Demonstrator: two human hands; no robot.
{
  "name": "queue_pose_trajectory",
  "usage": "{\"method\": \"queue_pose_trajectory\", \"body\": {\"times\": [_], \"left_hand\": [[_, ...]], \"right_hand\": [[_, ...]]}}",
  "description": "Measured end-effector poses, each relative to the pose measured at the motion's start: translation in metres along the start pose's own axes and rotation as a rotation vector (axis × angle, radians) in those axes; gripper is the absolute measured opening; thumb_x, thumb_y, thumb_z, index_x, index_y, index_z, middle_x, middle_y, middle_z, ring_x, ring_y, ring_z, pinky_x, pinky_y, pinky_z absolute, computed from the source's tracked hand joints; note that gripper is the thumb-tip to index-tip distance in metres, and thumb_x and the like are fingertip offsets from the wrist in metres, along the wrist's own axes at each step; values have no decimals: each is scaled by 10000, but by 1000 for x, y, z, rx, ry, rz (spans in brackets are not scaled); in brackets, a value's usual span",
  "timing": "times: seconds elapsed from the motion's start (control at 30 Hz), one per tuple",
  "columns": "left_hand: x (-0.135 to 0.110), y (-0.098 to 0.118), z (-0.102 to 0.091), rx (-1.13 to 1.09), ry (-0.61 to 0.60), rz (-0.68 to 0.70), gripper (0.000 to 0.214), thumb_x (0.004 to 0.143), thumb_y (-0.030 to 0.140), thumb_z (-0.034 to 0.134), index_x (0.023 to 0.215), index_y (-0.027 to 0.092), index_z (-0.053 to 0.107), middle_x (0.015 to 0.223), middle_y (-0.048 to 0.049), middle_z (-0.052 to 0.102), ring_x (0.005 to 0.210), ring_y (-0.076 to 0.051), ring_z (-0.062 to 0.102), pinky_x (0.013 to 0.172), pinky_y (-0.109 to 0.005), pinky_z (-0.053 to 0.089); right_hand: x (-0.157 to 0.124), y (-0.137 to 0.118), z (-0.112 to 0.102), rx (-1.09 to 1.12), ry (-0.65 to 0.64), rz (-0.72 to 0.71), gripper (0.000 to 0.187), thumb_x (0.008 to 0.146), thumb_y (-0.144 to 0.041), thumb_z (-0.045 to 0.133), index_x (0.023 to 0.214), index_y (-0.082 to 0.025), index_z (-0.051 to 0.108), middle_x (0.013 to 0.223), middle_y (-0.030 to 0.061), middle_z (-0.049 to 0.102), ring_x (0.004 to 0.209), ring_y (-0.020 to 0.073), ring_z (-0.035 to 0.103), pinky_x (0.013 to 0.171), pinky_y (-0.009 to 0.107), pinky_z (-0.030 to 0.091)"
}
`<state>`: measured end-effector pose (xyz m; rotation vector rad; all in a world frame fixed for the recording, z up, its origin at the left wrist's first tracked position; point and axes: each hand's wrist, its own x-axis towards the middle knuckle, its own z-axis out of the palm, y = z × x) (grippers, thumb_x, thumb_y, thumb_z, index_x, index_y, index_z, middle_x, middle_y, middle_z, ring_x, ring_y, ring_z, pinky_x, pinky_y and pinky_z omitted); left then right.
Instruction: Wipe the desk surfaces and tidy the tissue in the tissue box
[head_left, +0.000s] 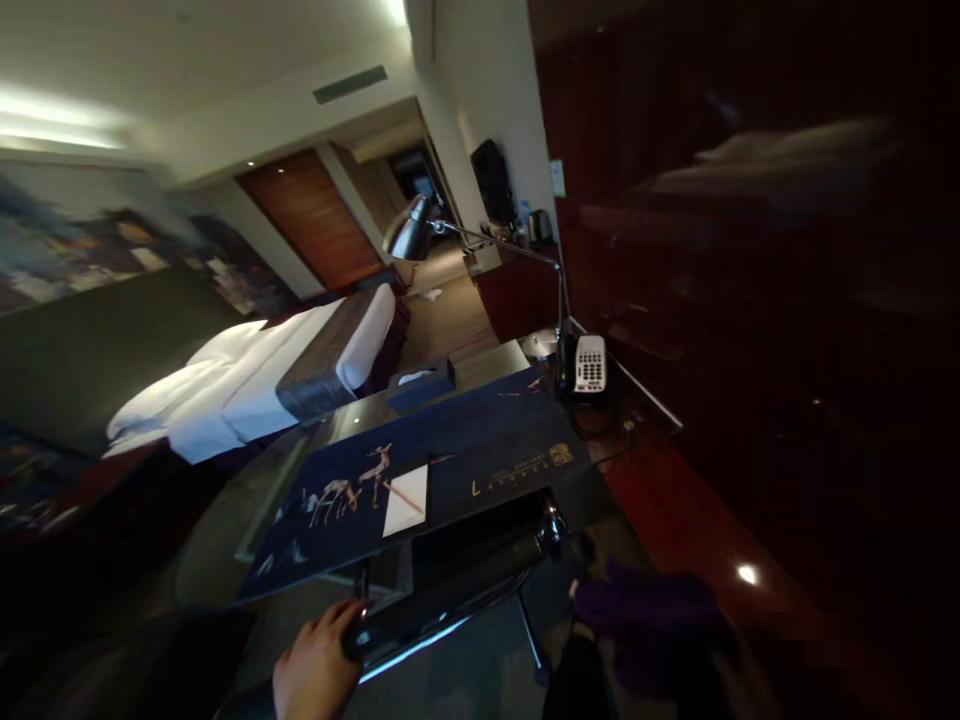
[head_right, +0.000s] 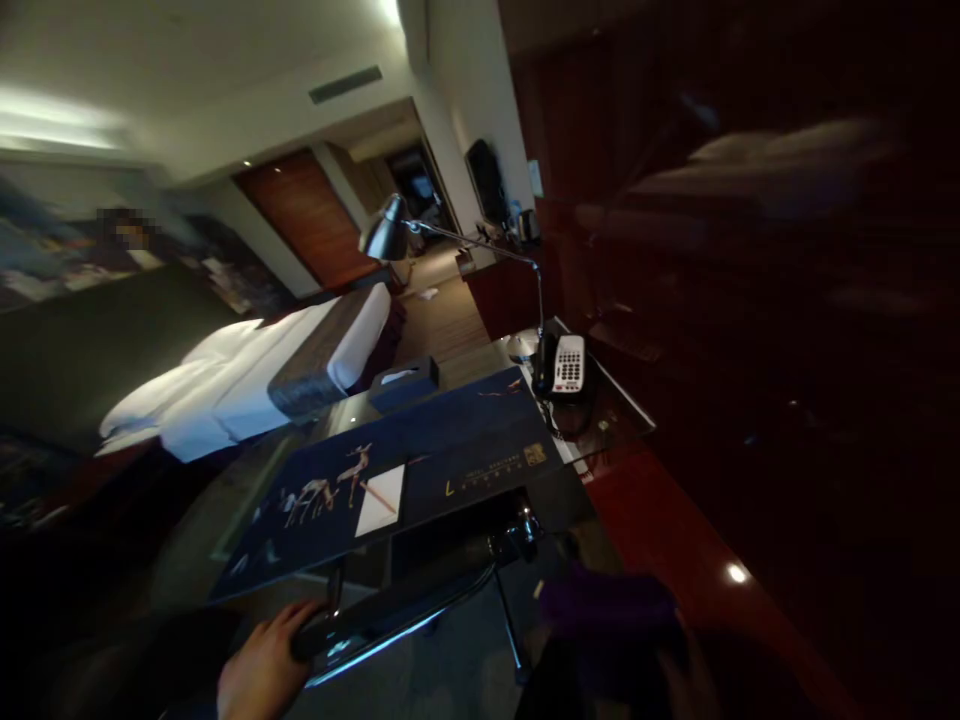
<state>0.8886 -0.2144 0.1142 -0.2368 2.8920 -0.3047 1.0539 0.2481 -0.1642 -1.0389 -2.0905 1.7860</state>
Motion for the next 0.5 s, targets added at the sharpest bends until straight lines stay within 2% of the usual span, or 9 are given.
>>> {"method": "queue_pose_trajectory", "body": {"times": [0.07,0.13,0.17,0.2,0.27,0.33,0.37,0.43,0.5], "left_hand": [[7,16,-7,38,34,-6,550,894,140,449,1357,340,668,1489,26,610,1334,-284,549,1013,-449,495],[14,27,-14,69,71,-15,619,868,74,442,1395,330,641,1516,23,588,1359,-282,530,1027,-457,485],[19,29,-17,82,81,-16,644,858,51,437,1405,326,633,1524,22,583,1368,-278,525,1042,-458,477],[24,30,-18,95,88,-15,652,856,44,436,1411,327,630,1529,23,579,1379,-273,519,1065,-459,462],[37,23,-19,125,93,-15,641,864,60,460,1414,345,627,1549,36,561,1423,-265,486,1128,-463,412],[51,8,-15,155,95,-30,625,873,84,488,1411,370,627,1576,48,532,1464,-263,452,1176,-472,364],[57,-1,-11,163,95,-43,619,877,94,499,1414,375,624,1579,48,528,1465,-264,455,1181,-474,358],[68,-22,1,133,97,-62,591,864,115,543,1389,366,648,1548,32,566,1419,-270,514,1168,-469,377],[75,-40,14,36,123,-80,554,787,123,633,1289,339,726,1455,6,653,1317,-287,607,1140,-459,411]], "right_hand": [[37,-65,-4,105,39,-15,625,765,-644,532,1257,-263,588,1306,131,674,1201,356,666,957,474,614],[73,-124,-14,154,59,-8,865,766,-702,571,1477,-227,449,1387,141,631,1198,342,663,931,447,614],[92,-149,-18,132,63,-40,924,768,-710,585,1532,-229,392,1398,139,624,1177,336,670,909,440,613],[113,-172,-22,92,68,-115,917,771,-698,592,1539,-237,395,1406,133,618,1170,331,670,903,434,608],[161,-204,-22,-34,86,-335,775,797,-621,576,1469,-244,500,1400,122,613,1180,320,656,949,436,582],[218,-219,-8,-214,115,-553,665,815,-534,506,1381,-193,573,1389,145,605,1230,325,617,1064,465,522],[246,-219,3,-317,101,-600,655,810,-497,476,1356,-152,587,1380,169,605,1258,337,597,1122,487,477],[291,-206,33,-551,68,-533,677,819,-451,432,1357,-68,584,1357,232,605,1284,394,569,1158,559,425],[308,-176,64,-776,101,-436,669,879,-424,379,1378,-23,577,1366,275,579,1272,456,551,1113,629,430]]}}
